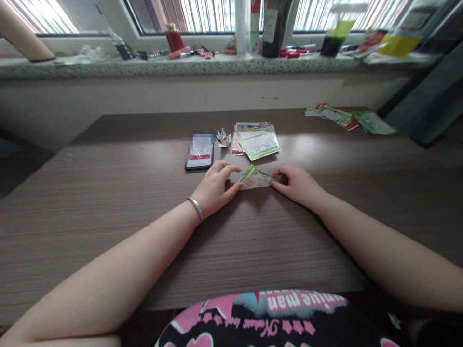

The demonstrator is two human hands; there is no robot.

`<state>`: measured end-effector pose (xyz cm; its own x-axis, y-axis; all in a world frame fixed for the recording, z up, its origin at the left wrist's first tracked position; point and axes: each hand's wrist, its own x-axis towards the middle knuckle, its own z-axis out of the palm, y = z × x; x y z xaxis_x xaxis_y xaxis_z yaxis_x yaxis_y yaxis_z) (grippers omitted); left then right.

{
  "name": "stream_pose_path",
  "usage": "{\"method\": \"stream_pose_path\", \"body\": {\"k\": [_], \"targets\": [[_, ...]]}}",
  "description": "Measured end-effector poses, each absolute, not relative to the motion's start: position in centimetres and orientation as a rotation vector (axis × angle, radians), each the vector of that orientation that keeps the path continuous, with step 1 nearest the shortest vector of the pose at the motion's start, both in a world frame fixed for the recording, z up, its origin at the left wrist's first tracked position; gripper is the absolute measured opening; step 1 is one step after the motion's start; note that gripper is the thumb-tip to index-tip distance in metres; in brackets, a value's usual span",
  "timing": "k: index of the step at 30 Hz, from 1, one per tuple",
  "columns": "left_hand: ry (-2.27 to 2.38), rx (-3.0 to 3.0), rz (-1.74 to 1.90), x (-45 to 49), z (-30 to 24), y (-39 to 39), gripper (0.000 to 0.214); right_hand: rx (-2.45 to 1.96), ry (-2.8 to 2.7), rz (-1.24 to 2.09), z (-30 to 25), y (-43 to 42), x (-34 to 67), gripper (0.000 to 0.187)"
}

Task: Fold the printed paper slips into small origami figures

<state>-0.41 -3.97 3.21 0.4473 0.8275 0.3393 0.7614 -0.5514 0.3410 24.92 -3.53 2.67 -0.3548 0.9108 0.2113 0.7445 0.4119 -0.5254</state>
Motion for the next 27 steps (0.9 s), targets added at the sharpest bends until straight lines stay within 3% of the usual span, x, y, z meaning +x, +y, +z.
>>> {"method": "stream_pose_path", "body": {"k": [3,8,13,18,27], "targets": [[1.232,2.702,0.828,-0.6,3.5,-4.5,0.03,-1.236,-2.2,0.506,2.5,-3.5,25.3,0.006],[0.947,2.96,0.594,-0.4,3.6,-5.0,0.032,-1.043,-2.334,0.421,2.6,-3.4,25.6,0.012],[0.928,3.019,0.427,-0.2,3.4,-5.3,0.026,-0.963,-2.428,0.409,2.9,-3.4,25.8,0.016],[0.91,3.03,0.272,-0.1,3.6,-5.9,0.036,-0.874,-2.459,0.419,3.0,-3.1,26.2,0.013],[0.794,3.003,0.296,0.4,3.4,-6.3,0.038,-0.781,-2.484,0.387,2.6,-2.9,26.3,0.014]]}}
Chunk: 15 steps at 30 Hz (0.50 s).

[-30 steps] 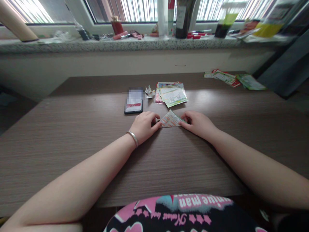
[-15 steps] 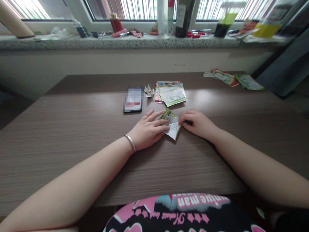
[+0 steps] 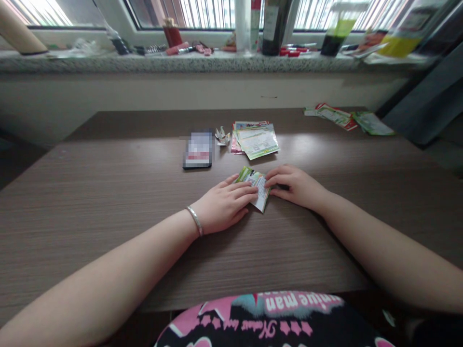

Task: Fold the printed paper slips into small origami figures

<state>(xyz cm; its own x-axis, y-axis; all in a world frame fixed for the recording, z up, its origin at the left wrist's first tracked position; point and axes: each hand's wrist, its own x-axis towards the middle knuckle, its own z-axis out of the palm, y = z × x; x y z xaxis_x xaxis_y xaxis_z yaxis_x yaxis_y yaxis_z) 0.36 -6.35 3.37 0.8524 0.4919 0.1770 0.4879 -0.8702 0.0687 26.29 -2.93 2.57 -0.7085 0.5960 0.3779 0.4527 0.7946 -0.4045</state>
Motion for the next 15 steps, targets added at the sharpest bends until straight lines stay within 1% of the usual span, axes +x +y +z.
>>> {"method": "stream_pose_path", "body": {"k": [7,15], "targets": [[0.755,3.014,0.275,0.56,3.54,-6.13,0.036,-0.761,-2.423,0.396,2.39,-3.21,25.85,0.011],[0.757,2.995,0.292,0.52,3.47,-6.11,0.035,-0.821,-2.503,0.299,2.45,-3.08,26.25,0.011]]}}
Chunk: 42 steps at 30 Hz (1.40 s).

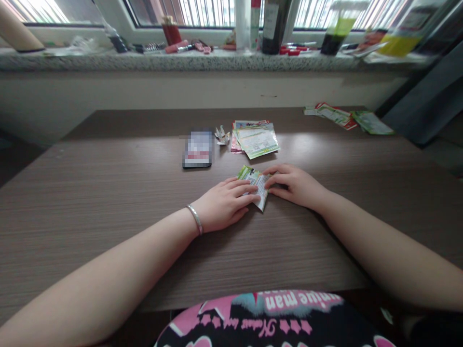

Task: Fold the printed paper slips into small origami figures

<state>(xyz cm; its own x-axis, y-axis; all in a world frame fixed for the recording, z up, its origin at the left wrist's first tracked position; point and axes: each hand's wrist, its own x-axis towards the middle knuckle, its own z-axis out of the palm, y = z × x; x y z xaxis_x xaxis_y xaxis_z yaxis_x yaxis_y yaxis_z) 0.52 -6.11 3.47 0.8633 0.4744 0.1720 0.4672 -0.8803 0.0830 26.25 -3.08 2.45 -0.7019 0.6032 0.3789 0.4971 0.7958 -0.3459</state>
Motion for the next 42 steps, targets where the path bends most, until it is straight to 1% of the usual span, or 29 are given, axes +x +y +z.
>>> {"method": "stream_pose_path", "body": {"k": [7,14,24,30,42], "targets": [[0.732,3.003,0.322,0.6,3.5,-6.0,0.035,-0.874,-2.382,0.37,2.3,-3.3,25.6,0.007],[0.697,3.057,0.362,0.7,3.4,-5.9,0.036,-1.08,-2.247,0.363,1.9,-3.1,25.2,0.008],[0.704,3.056,0.357,0.7,3.6,-6.1,0.035,-1.033,-2.232,0.368,2.9,-3.4,24.9,0.002],[0.782,3.027,0.347,0.8,3.5,-6.2,0.033,-1.128,-2.176,0.328,3.0,-3.8,24.5,0.006],[0.831,3.078,0.328,0.7,3.7,-6.4,0.033,-1.221,-2.05,0.411,3.1,-4.3,23.7,0.003]]}}
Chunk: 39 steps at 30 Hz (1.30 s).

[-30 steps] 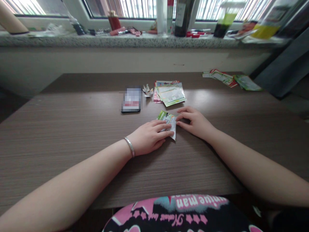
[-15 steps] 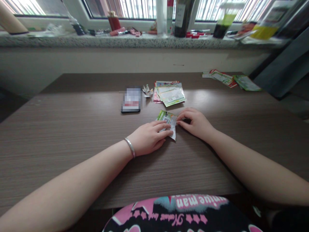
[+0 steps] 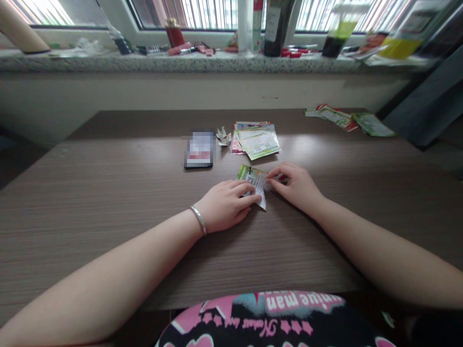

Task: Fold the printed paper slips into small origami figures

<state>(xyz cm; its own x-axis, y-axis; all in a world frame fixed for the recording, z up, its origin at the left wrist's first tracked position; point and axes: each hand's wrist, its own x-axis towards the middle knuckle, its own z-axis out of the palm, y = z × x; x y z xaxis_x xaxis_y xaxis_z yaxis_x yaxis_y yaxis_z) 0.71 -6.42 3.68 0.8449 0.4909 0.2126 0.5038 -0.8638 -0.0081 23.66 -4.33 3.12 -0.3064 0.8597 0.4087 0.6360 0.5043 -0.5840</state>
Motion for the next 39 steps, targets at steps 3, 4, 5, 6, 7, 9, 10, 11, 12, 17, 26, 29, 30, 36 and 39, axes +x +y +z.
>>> {"method": "stream_pose_path", "body": {"k": [3,4,5,6,7,9,10,11,12,17,26,29,30,36,39], "targets": [[-0.809,-2.958,-0.325,0.8,3.7,-6.4,0.031,-1.293,-1.971,0.471,3.1,-4.4,23.5,0.005],[-0.812,-2.963,-0.342,0.8,3.7,-6.4,0.03,-1.322,-1.941,0.49,3.1,-4.4,23.4,0.009],[-0.815,-2.967,-0.363,0.9,3.7,-6.4,0.029,-1.346,-1.915,0.506,3.0,-4.4,23.4,0.013],[-0.821,-2.97,-0.384,0.9,3.7,-6.3,0.027,-1.359,-1.893,0.522,3.0,-4.4,23.4,0.015],[-0.831,-2.972,-0.4,0.9,3.7,-6.3,0.024,-1.361,-1.877,0.538,3.0,-4.4,23.4,0.017],[-0.864,-2.967,-0.415,0.9,3.7,-6.2,0.021,-1.349,-1.86,0.575,2.9,-4.4,23.4,0.016],[-0.888,-2.958,-0.413,0.9,3.7,-6.2,0.02,-1.343,-1.854,0.594,2.8,-4.4,23.4,0.015],[-0.918,-2.942,-0.415,0.9,3.7,-6.2,0.02,-1.336,-1.851,0.61,2.8,-4.4,23.3,0.014],[-0.955,-2.916,-0.427,0.9,3.7,-6.2,0.021,-1.326,-1.853,0.622,2.8,-4.5,23.3,0.013],[-1.074,-2.798,-0.58,0.7,3.3,-6.2,0.057,-1.292,-1.874,0.635,3.0,-4.9,23.1,0.016],[-0.873,-2.768,-0.652,0.6,3.2,-5.8,0.113,-1.145,-1.562,1.057,2.1,-4.6,22.5,0.031],[-0.841,-2.742,-0.649,0.7,3.1,-5.9,0.109,-1.146,-1.603,0.977,2.2,-4.7,22.4,0.03],[-0.852,-2.736,-0.646,0.7,3.1,-5.9,0.108,-1.152,-1.631,0.949,2.3,-4.8,22.4,0.029],[-0.917,-2.737,-0.634,0.8,3.0,-5.9,0.109,-1.164,-1.766,0.855,2.8,-5.4,22.3,0.023],[-0.941,-2.757,-0.667,0.9,3.2,-6.0,0.107,-1.14,-1.799,0.827,3.0,-5.6,22.2,0.022]]}}
